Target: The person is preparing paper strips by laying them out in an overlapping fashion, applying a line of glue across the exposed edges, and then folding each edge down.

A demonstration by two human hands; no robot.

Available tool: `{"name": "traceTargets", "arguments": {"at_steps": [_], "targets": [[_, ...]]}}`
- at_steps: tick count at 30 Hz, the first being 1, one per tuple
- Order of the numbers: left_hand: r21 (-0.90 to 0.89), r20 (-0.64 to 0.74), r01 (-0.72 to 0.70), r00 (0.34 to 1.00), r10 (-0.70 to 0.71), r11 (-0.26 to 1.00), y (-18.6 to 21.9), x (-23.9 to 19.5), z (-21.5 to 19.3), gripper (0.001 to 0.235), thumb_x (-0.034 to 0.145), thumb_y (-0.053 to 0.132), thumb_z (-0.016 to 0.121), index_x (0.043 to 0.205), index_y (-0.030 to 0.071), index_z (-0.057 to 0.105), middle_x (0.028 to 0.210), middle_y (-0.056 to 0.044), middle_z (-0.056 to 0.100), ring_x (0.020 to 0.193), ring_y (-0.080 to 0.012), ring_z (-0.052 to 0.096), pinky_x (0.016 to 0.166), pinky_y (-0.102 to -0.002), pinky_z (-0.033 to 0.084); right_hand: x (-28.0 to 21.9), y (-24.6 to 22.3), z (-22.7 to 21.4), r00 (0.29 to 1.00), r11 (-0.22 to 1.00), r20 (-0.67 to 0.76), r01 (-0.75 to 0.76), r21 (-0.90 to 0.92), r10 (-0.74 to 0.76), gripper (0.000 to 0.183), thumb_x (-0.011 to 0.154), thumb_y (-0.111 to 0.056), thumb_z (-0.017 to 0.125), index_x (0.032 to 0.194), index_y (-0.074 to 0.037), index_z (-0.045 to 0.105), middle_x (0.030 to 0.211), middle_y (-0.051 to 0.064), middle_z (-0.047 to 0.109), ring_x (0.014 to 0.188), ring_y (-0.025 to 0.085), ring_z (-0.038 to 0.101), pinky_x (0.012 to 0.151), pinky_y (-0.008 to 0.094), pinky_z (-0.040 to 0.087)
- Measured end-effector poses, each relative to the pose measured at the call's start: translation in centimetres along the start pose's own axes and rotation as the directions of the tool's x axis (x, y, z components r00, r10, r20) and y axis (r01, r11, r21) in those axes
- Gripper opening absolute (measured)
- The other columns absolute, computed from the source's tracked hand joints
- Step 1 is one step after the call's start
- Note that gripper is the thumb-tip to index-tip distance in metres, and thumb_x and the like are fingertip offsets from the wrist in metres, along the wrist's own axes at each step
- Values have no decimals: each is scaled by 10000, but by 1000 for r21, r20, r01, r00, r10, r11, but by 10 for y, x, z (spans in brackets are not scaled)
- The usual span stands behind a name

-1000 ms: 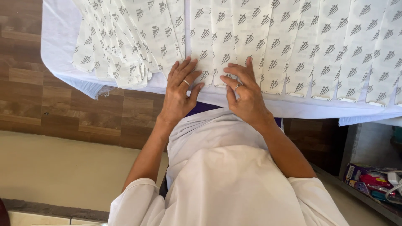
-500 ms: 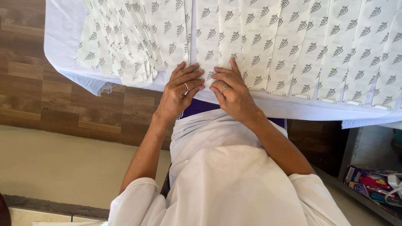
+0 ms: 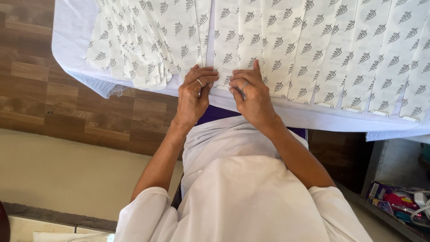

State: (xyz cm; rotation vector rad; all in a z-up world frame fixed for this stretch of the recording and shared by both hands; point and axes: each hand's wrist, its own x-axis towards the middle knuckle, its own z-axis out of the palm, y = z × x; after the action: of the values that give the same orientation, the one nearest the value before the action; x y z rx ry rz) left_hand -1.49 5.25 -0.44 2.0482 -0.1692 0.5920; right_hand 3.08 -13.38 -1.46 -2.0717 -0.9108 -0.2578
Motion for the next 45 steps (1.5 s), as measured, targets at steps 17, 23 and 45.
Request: {"name": "traceTargets", "arguments": {"at_steps": [17,23,45], "targets": [[762,16,-2,1000,-16,647,-49,66,-2,436,1041,283,582,1461,183,635,1564,-230,382,1455,-514,220,1123,-810,115,2,-6,-6,999,995,-3,43,95,-43,141,951,158,660,990,26,690,1020,106,623,1154,327,668,1275,612,197],[919,-55,62,998,-29,389,-109,50,-28,620,1149,391,629,1689,365,324,1707,-56,-40,1548,-364,-107,1138,-829,-82,1,-7,-6,1000,994,2,30,102,-30,120,968,141,652,981,23,674,1024,100,616,1167,322,650,1271,602,214],[727,-15,123,986,-164,676,-112,89,-132,566,851,-66,542,1375,94,685,1453,-270,517,1345,-552,301,804,-979,68,-2,-4,-3,998,995,-28,62,80,-60,130,954,146,661,1011,35,698,1024,117,622,1143,317,656,1254,625,261]]}}
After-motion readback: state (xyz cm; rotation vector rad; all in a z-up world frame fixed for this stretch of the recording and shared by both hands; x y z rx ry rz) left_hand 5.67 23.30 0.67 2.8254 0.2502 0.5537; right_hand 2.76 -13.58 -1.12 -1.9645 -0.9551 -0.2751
